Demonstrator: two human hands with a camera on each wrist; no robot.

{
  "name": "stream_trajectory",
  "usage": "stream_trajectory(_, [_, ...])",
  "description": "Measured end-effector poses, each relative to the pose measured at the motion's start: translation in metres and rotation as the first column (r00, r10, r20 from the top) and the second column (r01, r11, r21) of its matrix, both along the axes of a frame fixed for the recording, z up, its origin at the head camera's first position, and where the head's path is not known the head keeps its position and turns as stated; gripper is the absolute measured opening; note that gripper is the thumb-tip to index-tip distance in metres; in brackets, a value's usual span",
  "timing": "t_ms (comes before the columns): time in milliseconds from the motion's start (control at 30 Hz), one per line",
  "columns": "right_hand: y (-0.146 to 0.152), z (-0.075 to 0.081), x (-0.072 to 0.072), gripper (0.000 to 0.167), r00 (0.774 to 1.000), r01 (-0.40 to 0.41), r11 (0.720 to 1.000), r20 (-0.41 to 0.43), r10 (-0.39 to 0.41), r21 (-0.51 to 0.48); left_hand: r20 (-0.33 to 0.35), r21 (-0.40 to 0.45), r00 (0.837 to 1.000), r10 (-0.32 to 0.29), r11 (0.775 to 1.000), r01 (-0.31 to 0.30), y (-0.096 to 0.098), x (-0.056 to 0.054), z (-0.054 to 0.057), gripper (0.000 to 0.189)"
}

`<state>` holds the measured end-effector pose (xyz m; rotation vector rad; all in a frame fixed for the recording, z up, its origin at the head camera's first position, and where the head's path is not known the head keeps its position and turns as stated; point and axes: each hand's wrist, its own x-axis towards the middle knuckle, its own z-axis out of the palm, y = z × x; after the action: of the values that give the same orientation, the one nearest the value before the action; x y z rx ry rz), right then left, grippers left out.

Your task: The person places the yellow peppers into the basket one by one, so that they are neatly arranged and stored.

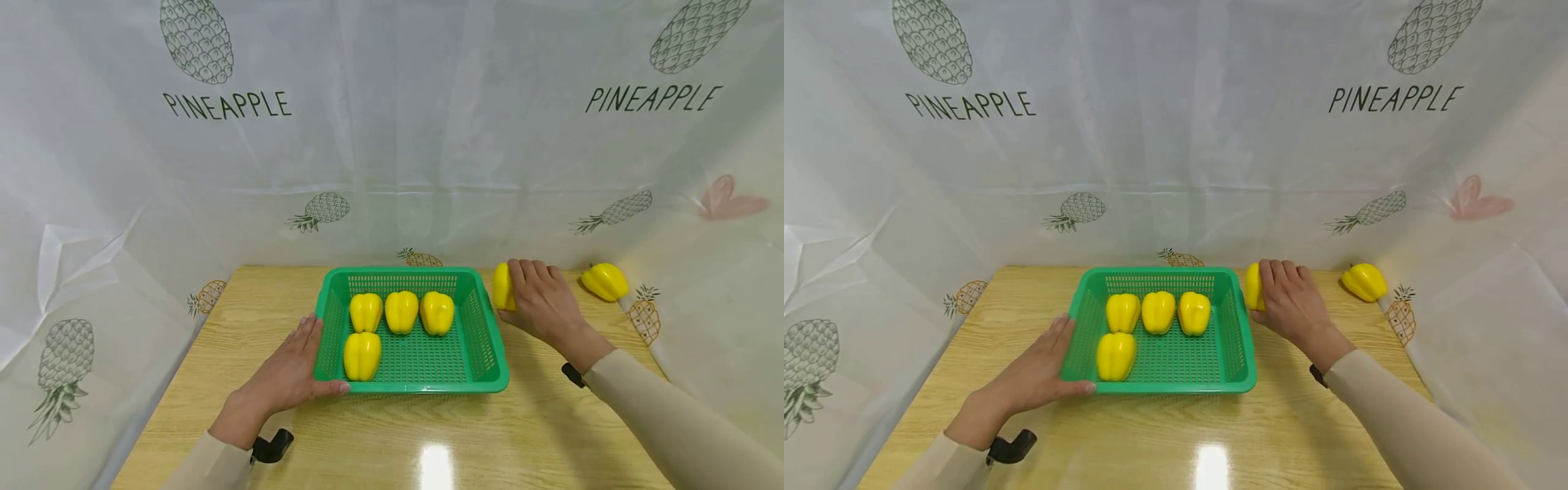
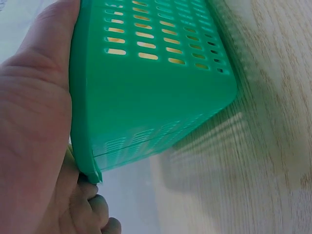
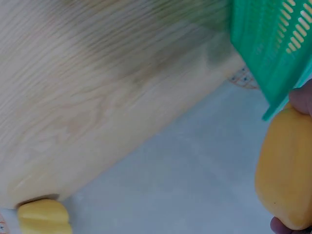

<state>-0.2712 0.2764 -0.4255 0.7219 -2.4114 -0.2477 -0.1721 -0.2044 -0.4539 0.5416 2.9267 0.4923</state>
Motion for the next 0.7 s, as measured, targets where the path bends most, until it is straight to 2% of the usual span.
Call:
stream_trajectory(333, [-0.039, 0.011, 0.004, 0.09, 0.998, -0.007, 1.0, 0.068, 0.008, -0.016, 0.005, 0.011, 1.0, 0.003, 1.0, -0.003, 0.0, 0.001, 0.001, 0.134])
stream_trajectory(433, [-0.054, 0.014, 0.007, 0.095, 0.995, 0.0, 1.0, 0.096, 0.001, -0.014, 0.009, 0.01, 1.0, 0.005, 1.0, -0.005, 0.001, 0.001, 0.002, 0.135])
stream_trajectory(567, [-0.075, 0.017, 0.011, 0.104, 0.99, -0.004, 1.0, 0.143, 0.002, 0.015, 0.011, 0.015, 1.0, 0.008, 1.0, -0.008, 0.002, 0.002, 0.003, 0.136])
stream_trajectory(700, [-0.096, 0.02, 0.011, 0.1, 0.989, -0.035, 0.998, 0.148, 0.029, 0.042, 0.011, 0.013, 1.0, 0.009, 1.0, -0.009, 0.003, 0.002, 0.002, 0.135])
